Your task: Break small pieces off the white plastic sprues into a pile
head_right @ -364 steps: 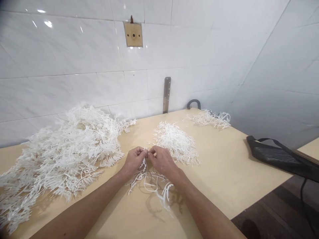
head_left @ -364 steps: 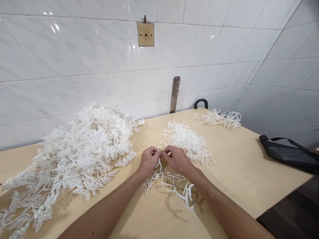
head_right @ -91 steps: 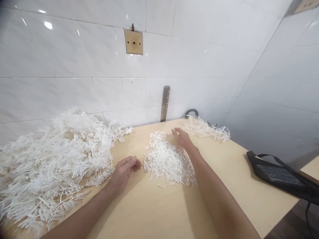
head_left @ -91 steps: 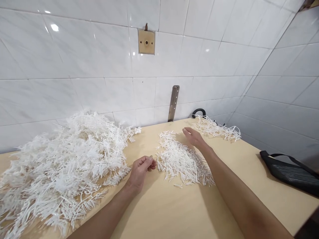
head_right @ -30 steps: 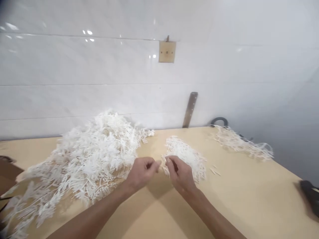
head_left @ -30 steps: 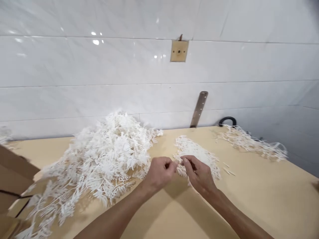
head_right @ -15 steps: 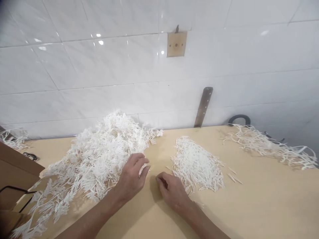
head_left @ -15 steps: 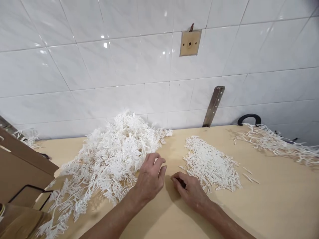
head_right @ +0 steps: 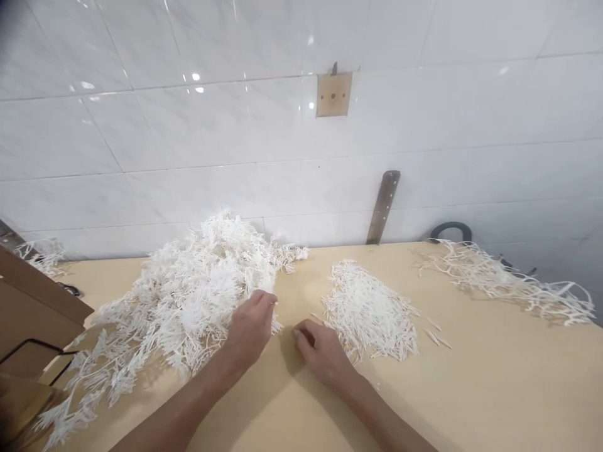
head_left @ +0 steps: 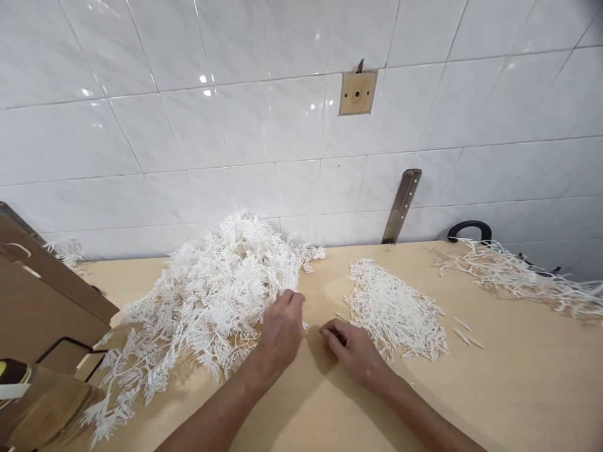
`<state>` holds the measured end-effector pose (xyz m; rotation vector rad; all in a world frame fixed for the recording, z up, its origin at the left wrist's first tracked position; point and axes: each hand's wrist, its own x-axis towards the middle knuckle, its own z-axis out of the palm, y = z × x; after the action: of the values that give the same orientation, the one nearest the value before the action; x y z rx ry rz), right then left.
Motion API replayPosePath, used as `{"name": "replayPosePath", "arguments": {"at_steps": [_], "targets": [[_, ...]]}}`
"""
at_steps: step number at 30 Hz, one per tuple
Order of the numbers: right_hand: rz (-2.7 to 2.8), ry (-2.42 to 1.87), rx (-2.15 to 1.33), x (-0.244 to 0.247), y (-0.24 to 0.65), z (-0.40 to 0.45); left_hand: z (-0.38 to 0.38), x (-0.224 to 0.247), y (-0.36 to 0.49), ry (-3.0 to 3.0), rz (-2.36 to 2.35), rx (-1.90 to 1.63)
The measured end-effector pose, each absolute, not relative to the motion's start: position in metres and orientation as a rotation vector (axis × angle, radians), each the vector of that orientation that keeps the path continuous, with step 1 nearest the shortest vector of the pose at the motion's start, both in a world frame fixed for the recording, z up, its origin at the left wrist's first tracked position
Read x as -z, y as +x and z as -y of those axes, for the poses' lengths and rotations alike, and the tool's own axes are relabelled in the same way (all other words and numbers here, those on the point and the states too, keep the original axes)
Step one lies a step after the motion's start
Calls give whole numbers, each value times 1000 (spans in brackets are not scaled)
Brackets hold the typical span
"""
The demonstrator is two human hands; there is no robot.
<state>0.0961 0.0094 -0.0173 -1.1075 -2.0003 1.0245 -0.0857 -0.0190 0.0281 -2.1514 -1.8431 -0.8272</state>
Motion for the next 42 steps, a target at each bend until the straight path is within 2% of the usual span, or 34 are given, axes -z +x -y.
{"name": "replayPosePath", "arguments": {"at_steps": [6,12,16,21,26,28,32,37,42], "targets": [[1509,-1082,-1496,13,103,-27,36,8,-36,-2501,1449,1064],[1495,-1115,-1399,11,112,-27,39,10,-35,-2712,1405,1107],[1429,-1113,-1381,5,123,-24,33,0,-46,-2756,1440,1420],[1348,-1098,-1457,-3,129,-22,28,1,-51,-2591,1908,1788],[1380,-1168,-1491,-1,125,-21,30,2,-49,-2671,2288,2159],[1436,-1206,-1469,0,124,-20,31,2,-48,-2655,2310,2303],[1498,-1139,-1444,-1,125,-18,30,1,-47,-2564,2266,2358],[1668,-914,-1521,-4,126,-14,25,-4,-51,-2355,2552,2547],[1695,-854,-1579,-2,122,-12,23,-13,-52,-2214,2665,2928]]}}
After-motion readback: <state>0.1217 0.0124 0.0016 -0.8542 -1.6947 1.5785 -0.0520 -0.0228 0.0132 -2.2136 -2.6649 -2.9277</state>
